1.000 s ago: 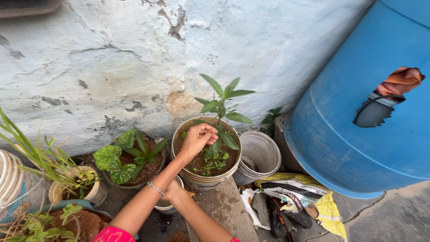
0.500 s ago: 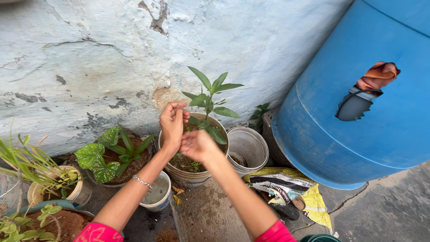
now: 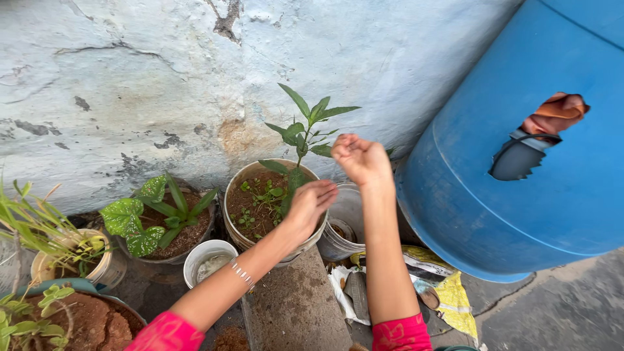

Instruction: The person picks weeds from a potted plant and then uses their hands to scoop and transfer soil from one bucket into another bucket.

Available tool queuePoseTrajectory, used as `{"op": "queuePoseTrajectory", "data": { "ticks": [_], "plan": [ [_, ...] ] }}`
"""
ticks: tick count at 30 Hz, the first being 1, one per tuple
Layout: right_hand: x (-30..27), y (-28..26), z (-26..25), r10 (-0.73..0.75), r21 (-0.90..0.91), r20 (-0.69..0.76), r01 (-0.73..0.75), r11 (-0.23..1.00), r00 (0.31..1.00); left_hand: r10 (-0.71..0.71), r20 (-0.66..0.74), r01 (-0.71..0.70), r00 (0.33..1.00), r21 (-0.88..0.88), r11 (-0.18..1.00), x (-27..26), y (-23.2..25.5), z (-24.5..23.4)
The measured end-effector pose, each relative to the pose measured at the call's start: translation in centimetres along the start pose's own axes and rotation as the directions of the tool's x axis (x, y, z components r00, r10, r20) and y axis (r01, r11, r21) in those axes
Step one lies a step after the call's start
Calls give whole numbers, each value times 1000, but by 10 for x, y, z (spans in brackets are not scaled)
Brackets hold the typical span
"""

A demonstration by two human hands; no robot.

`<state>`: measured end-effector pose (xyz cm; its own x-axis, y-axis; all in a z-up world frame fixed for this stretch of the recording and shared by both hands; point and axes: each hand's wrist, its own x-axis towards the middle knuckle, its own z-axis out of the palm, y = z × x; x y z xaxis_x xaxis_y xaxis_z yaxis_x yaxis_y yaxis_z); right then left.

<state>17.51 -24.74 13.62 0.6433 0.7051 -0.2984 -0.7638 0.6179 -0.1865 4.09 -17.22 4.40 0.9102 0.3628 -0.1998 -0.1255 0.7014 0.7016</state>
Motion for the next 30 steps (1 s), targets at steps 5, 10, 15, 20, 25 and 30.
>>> {"op": "queuePoseTrajectory", "data": {
  "ticks": [5,10,15,20,25,30],
  "plan": [
    [8,-24,2,-53,90,29,50,995,998,81,52,-63,995,-286,956,67,-8,8],
    [24,-13,1,-42,94,58,37,995,997,194,-15,-178,981,-473,863,75,0,17],
    [34,11,7,35,87,84,-43,995,996,128,-129,-173,983,-453,875,56,19,22],
    [41,28,8,36,60,47,-38,997,998,329,-45,-320,943,-387,865,65,10,7],
    [50,34,2,39,10,65,-40,999,997,259,-138,-291,956,-325,900,61,0,5],
    [49,40,5,89,43,75,-92,995,993,285,-124,-305,951,-201,931,71,-2,-10]
  ]
}}
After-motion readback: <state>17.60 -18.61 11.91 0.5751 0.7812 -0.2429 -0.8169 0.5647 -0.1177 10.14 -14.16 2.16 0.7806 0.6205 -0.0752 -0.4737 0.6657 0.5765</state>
